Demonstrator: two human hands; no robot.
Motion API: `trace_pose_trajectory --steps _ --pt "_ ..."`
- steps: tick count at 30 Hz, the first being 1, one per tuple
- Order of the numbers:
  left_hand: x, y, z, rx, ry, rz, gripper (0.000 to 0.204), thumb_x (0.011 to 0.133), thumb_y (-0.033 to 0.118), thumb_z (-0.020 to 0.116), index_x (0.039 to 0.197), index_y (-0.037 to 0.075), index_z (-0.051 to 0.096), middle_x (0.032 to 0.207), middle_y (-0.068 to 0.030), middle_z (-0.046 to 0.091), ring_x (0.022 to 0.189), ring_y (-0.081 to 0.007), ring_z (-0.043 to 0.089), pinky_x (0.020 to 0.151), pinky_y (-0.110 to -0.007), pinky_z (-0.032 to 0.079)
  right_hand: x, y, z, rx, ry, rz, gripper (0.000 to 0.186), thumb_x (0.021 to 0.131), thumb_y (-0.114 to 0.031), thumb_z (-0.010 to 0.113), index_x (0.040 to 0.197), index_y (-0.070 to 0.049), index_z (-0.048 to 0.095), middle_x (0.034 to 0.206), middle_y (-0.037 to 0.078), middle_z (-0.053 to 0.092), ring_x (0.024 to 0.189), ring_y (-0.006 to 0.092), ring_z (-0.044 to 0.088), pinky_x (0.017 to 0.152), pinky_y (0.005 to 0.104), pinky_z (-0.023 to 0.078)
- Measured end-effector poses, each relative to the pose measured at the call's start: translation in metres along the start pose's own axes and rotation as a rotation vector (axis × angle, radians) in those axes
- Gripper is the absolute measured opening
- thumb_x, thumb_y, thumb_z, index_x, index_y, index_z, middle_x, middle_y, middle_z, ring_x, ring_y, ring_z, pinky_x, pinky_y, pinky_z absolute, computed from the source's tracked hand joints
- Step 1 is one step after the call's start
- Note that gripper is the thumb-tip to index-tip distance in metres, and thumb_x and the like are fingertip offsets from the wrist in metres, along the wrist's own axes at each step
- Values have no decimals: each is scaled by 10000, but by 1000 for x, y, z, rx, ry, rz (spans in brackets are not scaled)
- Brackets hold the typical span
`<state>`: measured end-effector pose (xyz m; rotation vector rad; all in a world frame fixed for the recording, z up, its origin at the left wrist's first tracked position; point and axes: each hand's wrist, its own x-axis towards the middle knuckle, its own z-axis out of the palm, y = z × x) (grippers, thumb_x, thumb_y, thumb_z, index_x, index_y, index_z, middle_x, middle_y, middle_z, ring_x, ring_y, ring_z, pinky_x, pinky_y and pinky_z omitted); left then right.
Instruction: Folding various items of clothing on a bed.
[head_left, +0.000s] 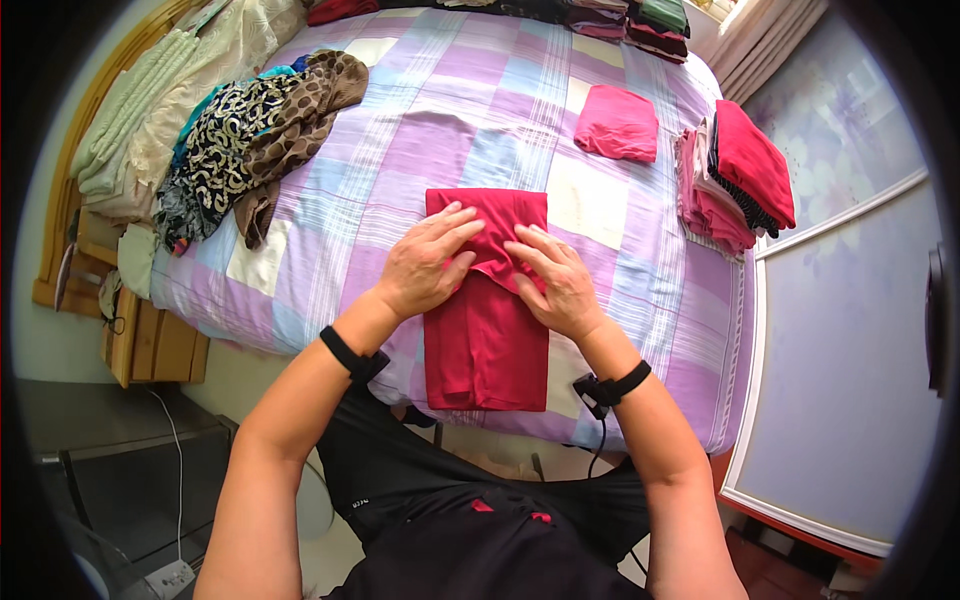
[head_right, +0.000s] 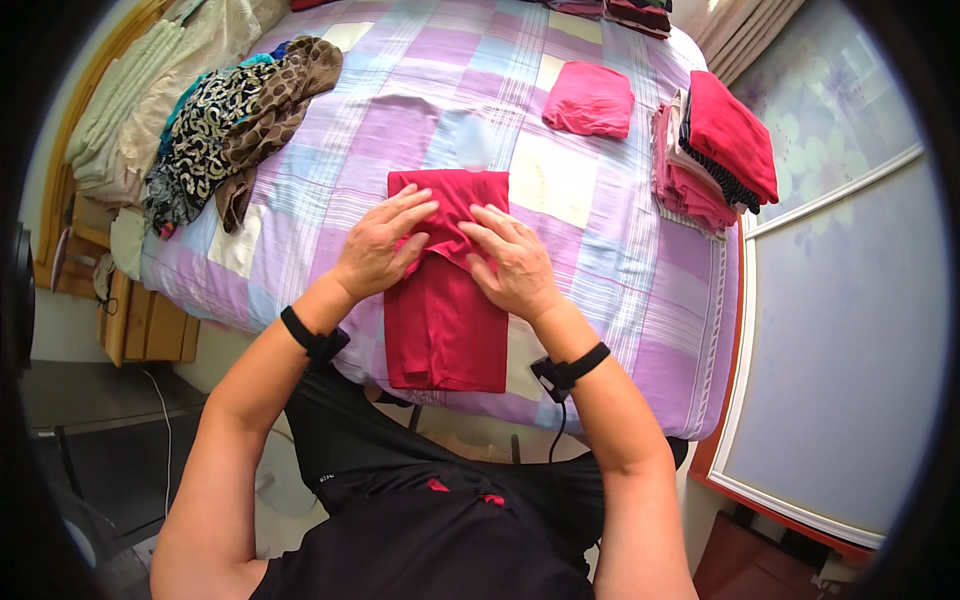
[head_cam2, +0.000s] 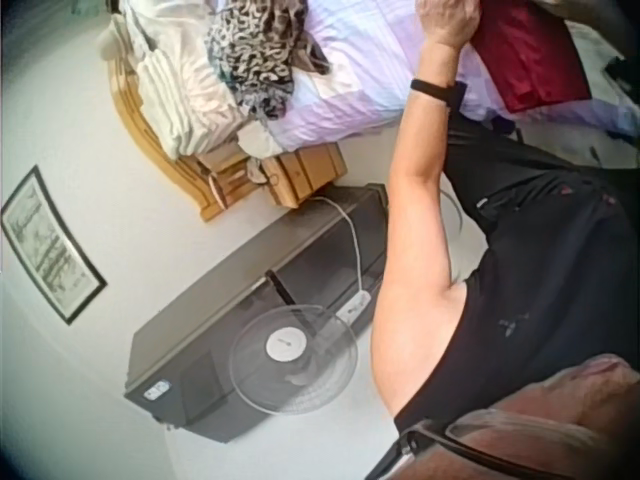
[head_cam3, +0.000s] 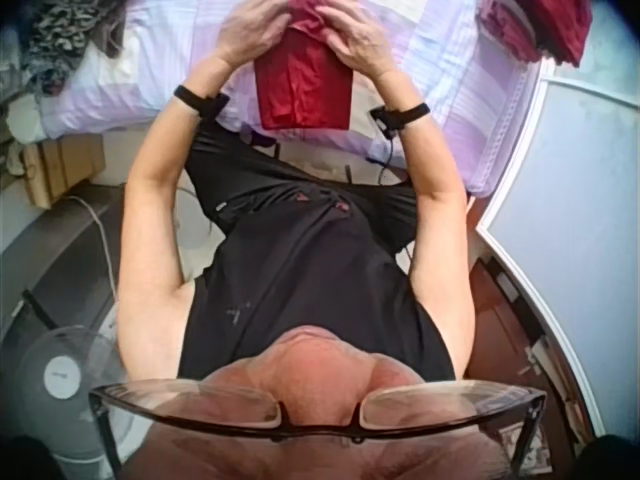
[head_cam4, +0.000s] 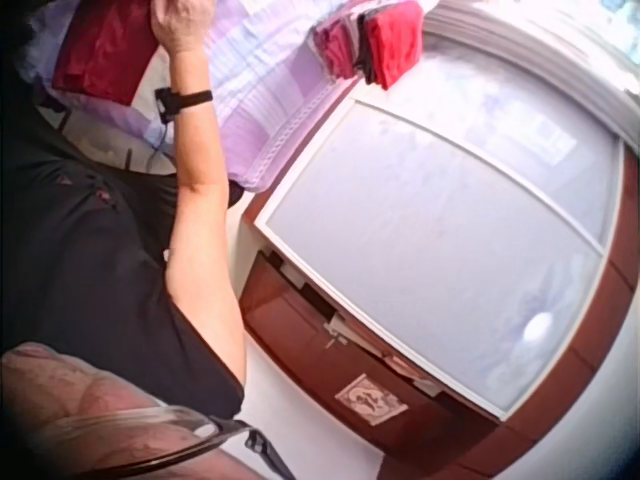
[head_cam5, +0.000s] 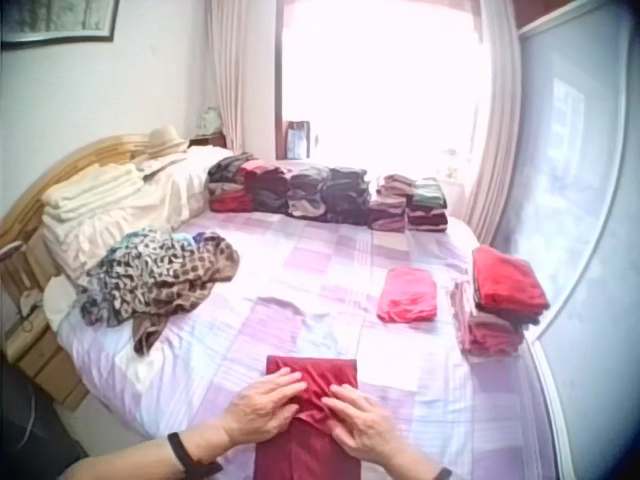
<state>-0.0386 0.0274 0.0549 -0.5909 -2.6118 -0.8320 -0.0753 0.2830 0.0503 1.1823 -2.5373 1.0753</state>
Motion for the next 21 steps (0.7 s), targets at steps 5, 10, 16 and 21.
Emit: trace_pose_trajectory --steps 5,10,16,21 --pt "-6 -23 30 284 -221 -45 820 868 577 674 1570 255 401 1663 -119 292 1539 -334 261 1248 -513 204 3 25 25 -333 -138 42 609 946 -444 642 1486 -186 525 1587 124 427 1486 321 367 1213 444 306" --pt "6 -30 35 314 -261 -56 821 873 626 638 1569 260 402 1674 -106 270 1558 -311 209 1255 -500 174 3 35 33 -359 -187 97 665 976 -532 551 1553 -223 430 1639 115 345 1532 310 273 1247 460 224" --pt "-16 -10 13 227 -198 -44 755 903 543 663 1535 192 448 1636 -129 340 1536 -319 265 1239 -500 200 -25 18 8 -202 -117 89 607 961 -387 607 1515 -179 477 1616 123 379 1515 325 308 1226 467 255" --pt "-90 47 -15 29 -41 26 518 783 -45 676 1289 60 641 1388 -174 601 1316 -361 564 1096 -441 461 -96 -17 -31 -241 -149 -75 510 878 -90 639 1384 -136 600 1473 102 547 1360 308 520 1098 436 419"
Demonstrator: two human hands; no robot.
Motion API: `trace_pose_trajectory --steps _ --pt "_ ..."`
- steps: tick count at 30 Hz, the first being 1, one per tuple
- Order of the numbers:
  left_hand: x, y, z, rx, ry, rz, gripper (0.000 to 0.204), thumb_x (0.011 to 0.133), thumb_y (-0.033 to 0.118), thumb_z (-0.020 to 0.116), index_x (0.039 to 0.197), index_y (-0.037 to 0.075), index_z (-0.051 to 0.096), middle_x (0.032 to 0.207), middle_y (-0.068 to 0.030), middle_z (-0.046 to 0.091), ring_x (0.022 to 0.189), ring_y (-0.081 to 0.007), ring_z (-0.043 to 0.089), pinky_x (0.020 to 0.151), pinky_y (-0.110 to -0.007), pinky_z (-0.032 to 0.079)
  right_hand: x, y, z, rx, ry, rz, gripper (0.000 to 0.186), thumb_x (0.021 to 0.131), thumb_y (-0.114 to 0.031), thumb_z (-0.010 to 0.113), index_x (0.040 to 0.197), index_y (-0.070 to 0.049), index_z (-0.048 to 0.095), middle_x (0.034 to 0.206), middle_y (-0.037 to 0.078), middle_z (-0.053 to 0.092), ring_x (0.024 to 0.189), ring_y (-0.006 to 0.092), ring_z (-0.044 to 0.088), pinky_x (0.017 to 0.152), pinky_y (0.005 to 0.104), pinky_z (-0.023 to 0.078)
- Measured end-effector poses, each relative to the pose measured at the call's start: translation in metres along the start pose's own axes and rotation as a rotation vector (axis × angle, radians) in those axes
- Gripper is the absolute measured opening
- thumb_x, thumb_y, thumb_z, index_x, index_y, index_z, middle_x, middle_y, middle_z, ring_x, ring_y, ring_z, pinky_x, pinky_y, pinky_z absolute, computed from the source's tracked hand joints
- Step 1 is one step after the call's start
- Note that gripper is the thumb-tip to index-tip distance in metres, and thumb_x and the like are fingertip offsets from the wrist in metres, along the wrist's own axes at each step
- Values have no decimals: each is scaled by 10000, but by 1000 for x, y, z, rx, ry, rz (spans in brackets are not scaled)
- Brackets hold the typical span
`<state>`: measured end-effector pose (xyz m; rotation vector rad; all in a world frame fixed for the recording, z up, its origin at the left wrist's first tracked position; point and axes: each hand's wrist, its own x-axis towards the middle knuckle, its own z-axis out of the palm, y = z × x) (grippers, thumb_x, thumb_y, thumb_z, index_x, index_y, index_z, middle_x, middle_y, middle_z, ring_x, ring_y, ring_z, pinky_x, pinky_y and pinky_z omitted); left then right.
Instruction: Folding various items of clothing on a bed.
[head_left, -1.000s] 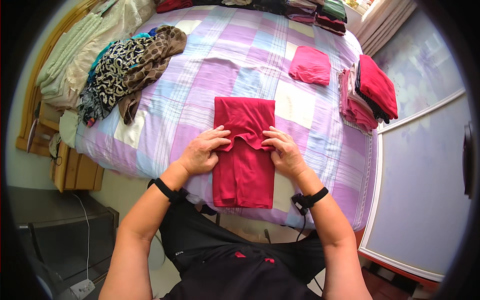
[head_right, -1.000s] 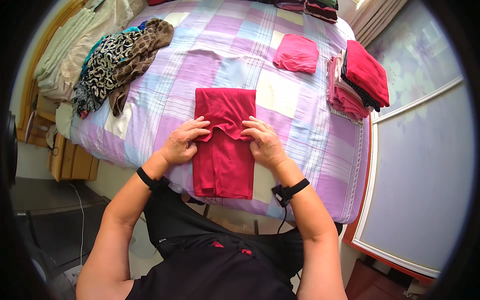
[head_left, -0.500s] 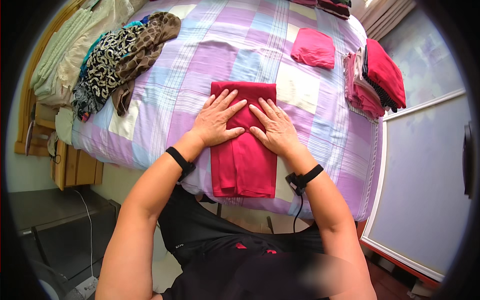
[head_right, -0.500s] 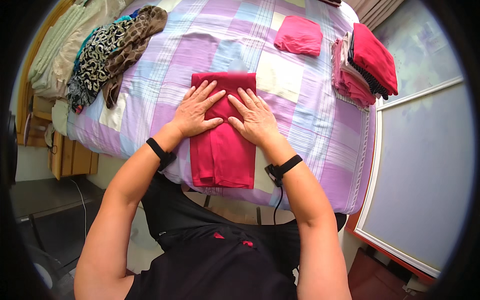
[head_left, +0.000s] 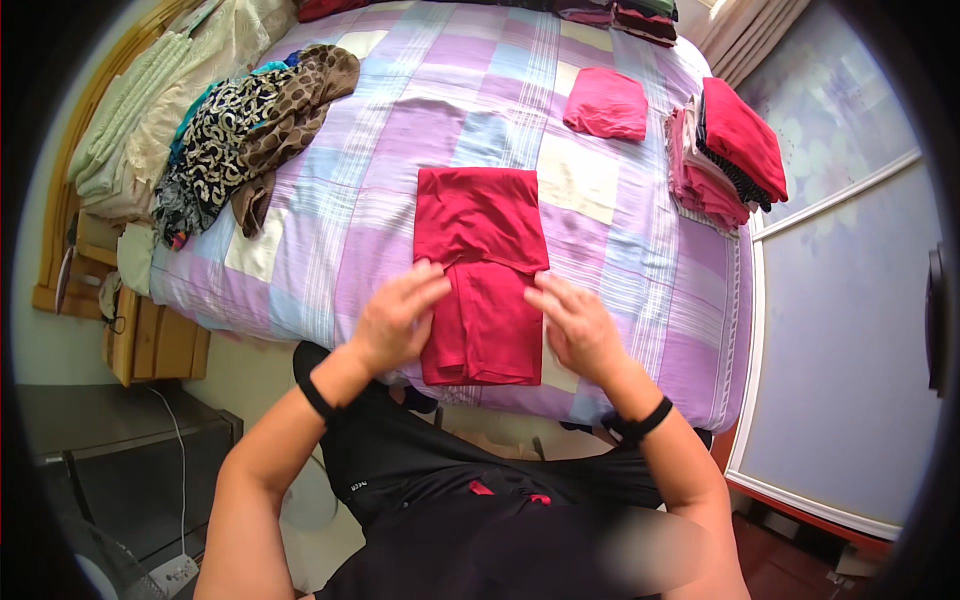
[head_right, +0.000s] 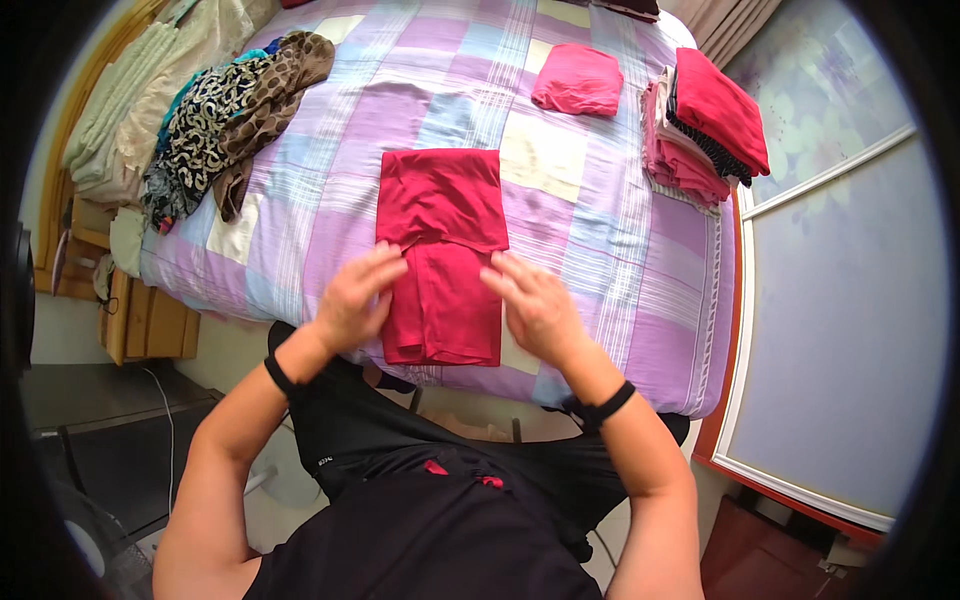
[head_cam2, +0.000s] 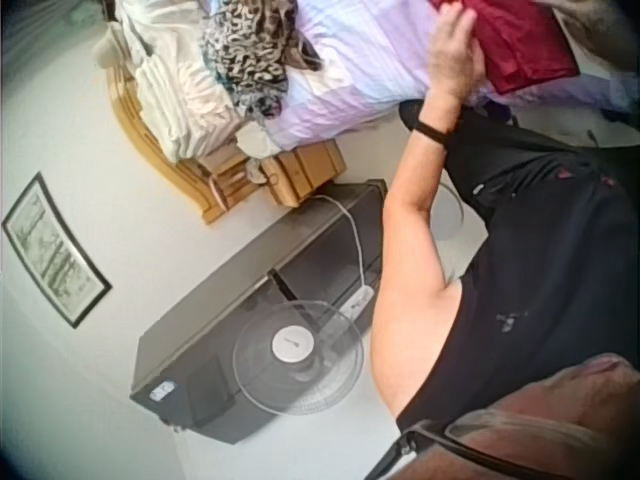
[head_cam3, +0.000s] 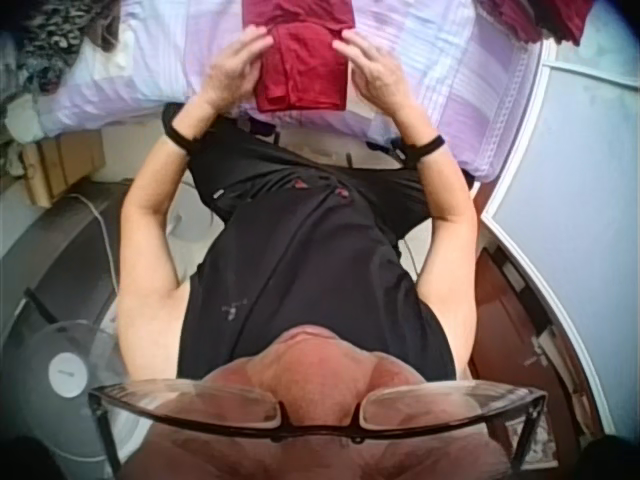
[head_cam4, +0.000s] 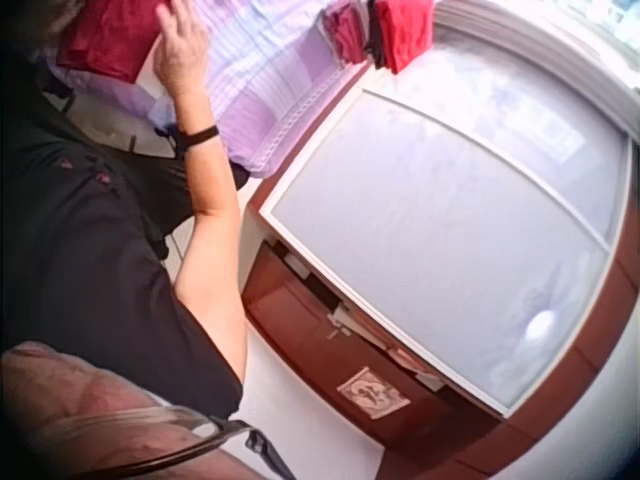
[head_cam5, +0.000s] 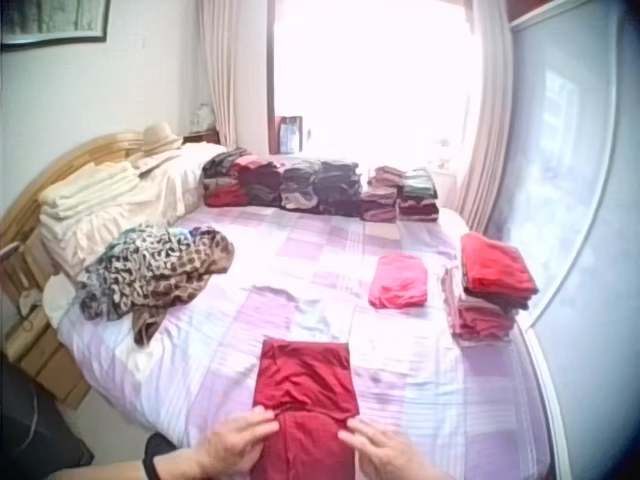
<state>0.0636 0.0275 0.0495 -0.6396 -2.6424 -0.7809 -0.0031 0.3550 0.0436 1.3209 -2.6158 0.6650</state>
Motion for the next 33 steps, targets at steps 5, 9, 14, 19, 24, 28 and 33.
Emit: trace_pose_trajectory --steps 5,9,14,19,24,28,33 --pt "-34 13 7 -17 -200 69 620 741 -30 629 1351 73 617 1441 -143 574 1384 -339 512 1150 -462 409 -18 -10 7 -17 -74 -134 475 870 -75 642 1340 -145 634 1416 77 596 1322 271 558 1062 401 456" --pt "-24 10 17 90 -131 122 629 745 24 642 1369 91 608 1444 -111 574 1377 -302 517 1149 -447 395 -7 -12 17 -31 -46 -215 444 854 -110 669 1296 -146 655 1371 65 618 1297 248 567 1060 392 460" --pt "-19 17 18 63 -107 108 606 742 31 635 1342 120 631 1355 -101 618 1286 -295 570 1081 -425 437 0 -26 22 107 57 -92 282 876 -125 678 1156 -114 710 1220 68 687 1167 263 626 1004 400 488" --pt "-31 18 7 -10 -154 110 486 775 30 633 1252 116 667 1296 -97 661 1253 -301 595 1061 -414 457 -17 -27 17 269 110 -59 220 901 -118 673 1116 -85 712 1150 79 712 1120 281 646 976 402 501" --pt "-60 32 -8 -116 -212 100 493 742 5 614 1226 89 662 1291 -104 671 1254 -324 595 1062 -439 469 -44 -45 10 321 68 -55 206 902 -103 671 1103 -76 712 1142 81 716 1096 285 658 942 398 522" --pt "-65 48 -18 -94 -194 110 510 760 13 663 1263 100 651 1387 -127 611 1333 -344 547 1102 -453 446 -56 -54 2 258 20 -91 217 876 -105 691 1090 -79 716 1153 72 712 1099 276 660 927 387 532" --pt "-79 42 -11 -7 -222 64 664 716 1 702 1360 124 598 1477 -140 536 1398 -349 490 1145 -445 420 -64 -47 14 229 32 -100 224 862 -93 699 1086 -77 714 1167 71 707 1135 273 648 947 385 530"
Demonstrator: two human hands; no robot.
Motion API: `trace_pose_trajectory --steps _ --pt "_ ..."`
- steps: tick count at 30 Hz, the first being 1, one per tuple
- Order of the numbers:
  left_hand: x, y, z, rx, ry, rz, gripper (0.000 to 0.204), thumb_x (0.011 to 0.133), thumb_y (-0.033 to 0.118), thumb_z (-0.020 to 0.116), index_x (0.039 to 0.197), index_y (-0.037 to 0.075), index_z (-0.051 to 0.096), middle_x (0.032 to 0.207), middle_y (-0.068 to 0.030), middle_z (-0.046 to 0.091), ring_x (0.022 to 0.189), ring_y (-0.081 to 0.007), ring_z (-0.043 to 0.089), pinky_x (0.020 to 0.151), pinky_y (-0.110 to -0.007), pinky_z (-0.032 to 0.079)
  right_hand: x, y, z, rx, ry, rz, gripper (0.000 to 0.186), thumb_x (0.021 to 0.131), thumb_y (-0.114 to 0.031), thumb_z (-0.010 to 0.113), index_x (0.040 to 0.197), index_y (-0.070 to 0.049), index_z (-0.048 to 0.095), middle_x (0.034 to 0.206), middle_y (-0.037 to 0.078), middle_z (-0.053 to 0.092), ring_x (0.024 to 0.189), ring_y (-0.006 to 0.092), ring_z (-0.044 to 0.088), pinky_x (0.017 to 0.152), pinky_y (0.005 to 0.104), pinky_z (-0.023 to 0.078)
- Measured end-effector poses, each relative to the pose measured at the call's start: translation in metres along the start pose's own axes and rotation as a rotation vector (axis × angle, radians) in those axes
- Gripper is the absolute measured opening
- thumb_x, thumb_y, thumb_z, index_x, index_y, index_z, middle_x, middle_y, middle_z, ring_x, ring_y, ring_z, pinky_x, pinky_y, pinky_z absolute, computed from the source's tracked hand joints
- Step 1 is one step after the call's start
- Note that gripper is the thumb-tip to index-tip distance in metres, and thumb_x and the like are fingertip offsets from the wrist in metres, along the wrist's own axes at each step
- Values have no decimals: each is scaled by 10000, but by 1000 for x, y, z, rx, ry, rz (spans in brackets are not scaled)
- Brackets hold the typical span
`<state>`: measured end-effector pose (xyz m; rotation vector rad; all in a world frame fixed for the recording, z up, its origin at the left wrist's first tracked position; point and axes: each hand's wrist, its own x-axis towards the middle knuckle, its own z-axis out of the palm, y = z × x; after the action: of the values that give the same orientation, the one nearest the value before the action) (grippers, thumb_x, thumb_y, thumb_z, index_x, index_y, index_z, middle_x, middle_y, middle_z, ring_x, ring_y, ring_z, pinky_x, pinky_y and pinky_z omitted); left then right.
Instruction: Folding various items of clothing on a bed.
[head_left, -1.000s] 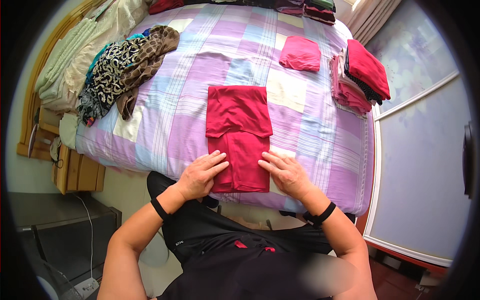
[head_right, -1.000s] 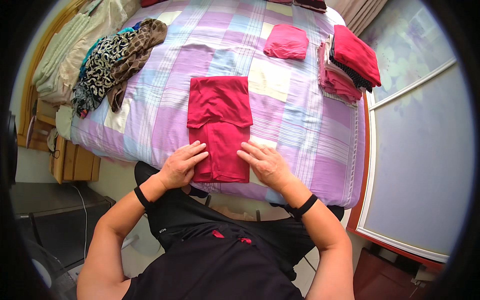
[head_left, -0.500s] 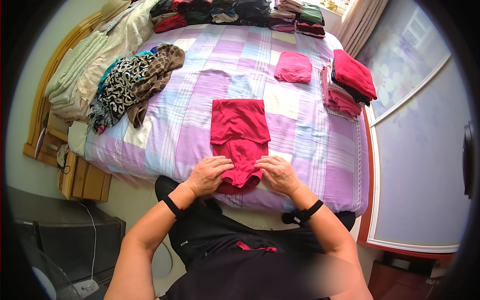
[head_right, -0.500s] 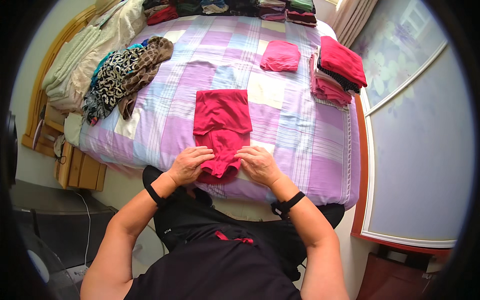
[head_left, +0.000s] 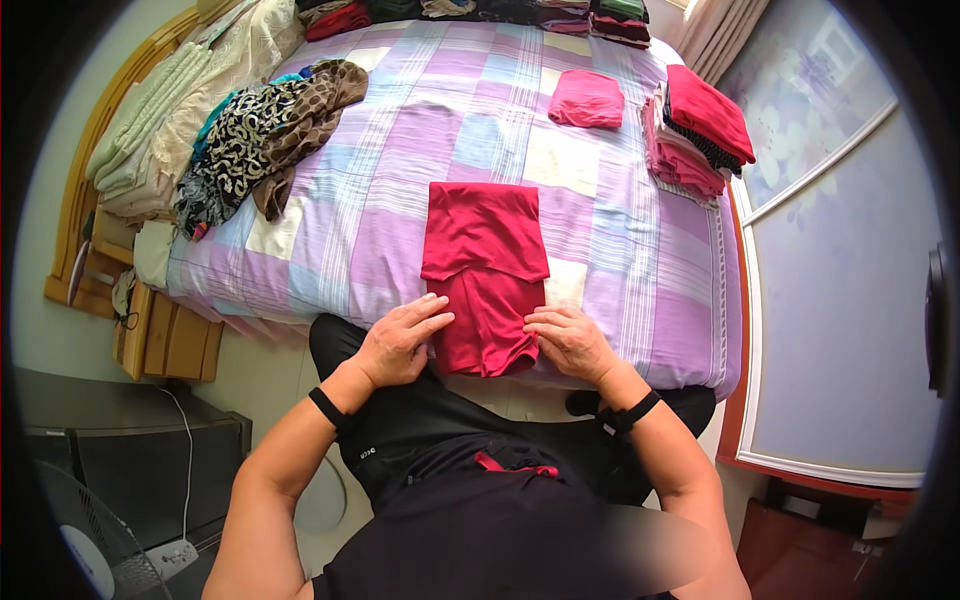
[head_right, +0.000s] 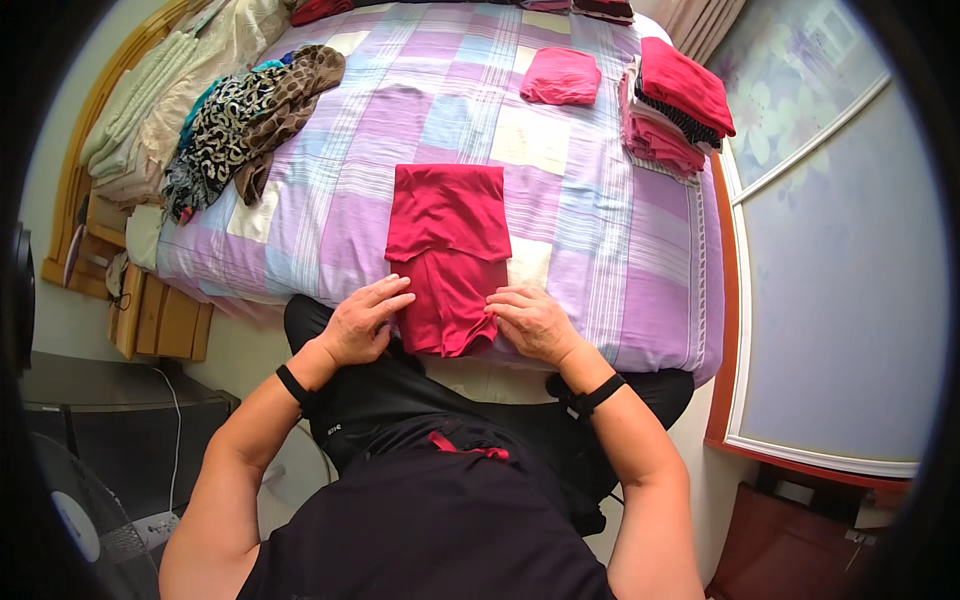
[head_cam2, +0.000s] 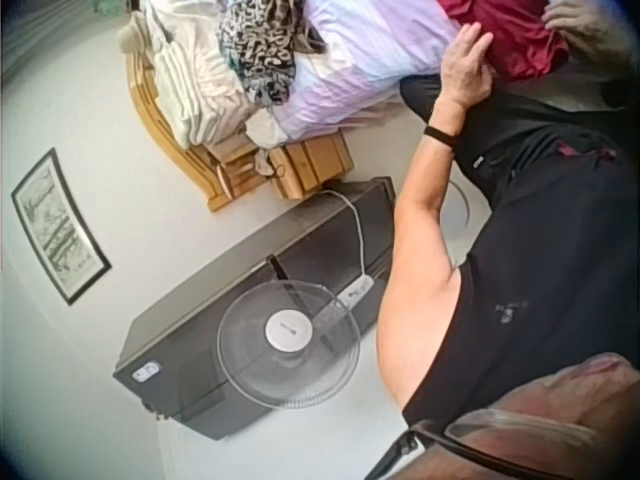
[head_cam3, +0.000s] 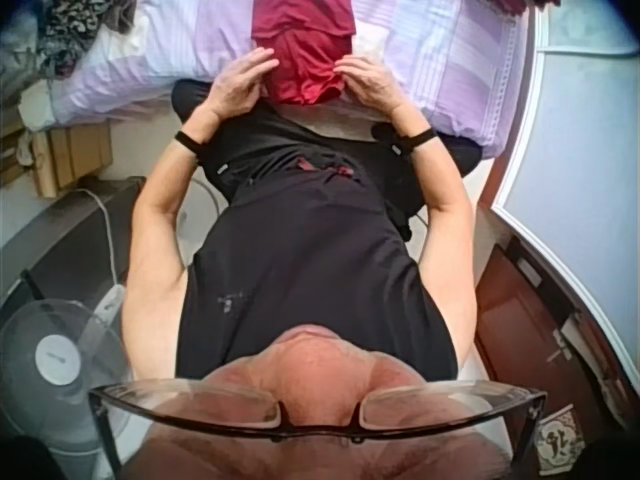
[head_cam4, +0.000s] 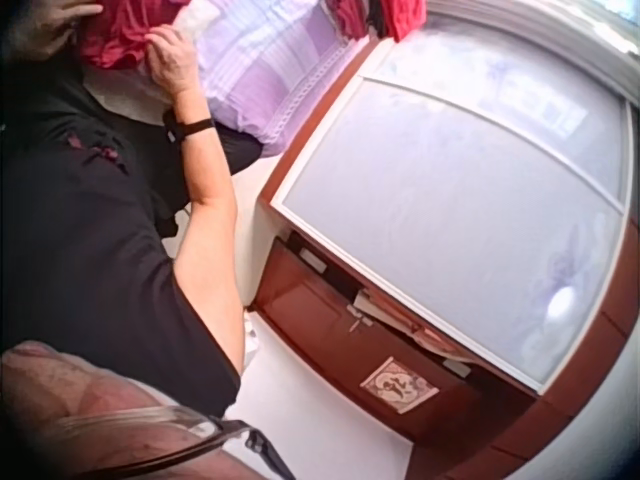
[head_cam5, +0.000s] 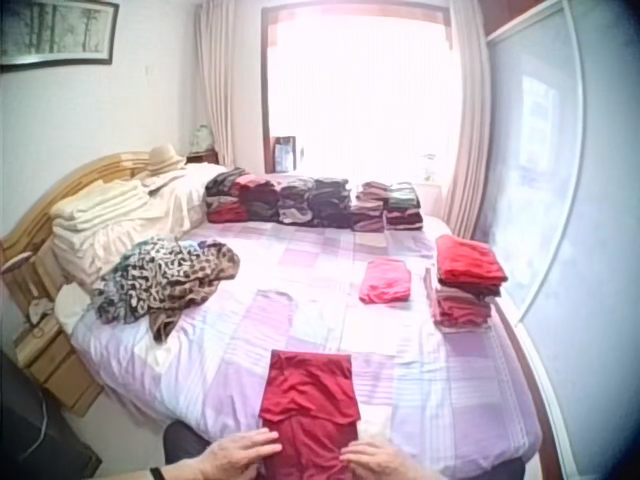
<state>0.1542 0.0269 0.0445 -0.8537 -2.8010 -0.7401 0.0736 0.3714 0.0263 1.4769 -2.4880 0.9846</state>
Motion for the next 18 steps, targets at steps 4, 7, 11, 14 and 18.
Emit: trace_pose_trajectory --steps 4,7,11,14,18 --pt "-9 10 15 36 -32 -26 783 707 17 718 1454 154 524 1537 -117 475 1422 -330 458 1167 -439 386 -12 2 -6 -7 19 10 248 850 -70 689 1098 -78 711 1187 71 702 1149 274 642 961 395 524" --pt "-4 12 21 117 -85 -49 880 714 68 744 1529 202 441 1573 -85 427 1418 -296 447 1148 -429 373 -20 4 -9 -54 37 -5 302 825 -74 689 1126 -102 711 1209 61 695 1163 265 638 967 394 514" --pt "4 9 25 264 -123 -7 880 705 113 760 1523 215 453 1522 -76 474 1351 -274 490 1069 -413 408 -26 -7 -3 -206 8 2 415 775 -103 704 1187 -155 702 1264 35 665 1170 234 631 950 375 496" --pt "-1 2 41 409 -94 35 875 697 136 759 1517 218 466 1500 -72 489 1319 -268 502 1045 -415 414 -22 -14 3 -249 17 16 531 749 -91 680 1272 -182 670 1286 23 631 1199 226 608 972 379 477" --pt "3 11 43 453 -90 29 818 735 116 709 1512 221 473 1500 -67 482 1319 -268 488 1036 -424 409 -20 -18 3 -246 -63 19 524 756 -91 681 1268 -201 678 1310 17 614 1213 240 585 994 388 458"
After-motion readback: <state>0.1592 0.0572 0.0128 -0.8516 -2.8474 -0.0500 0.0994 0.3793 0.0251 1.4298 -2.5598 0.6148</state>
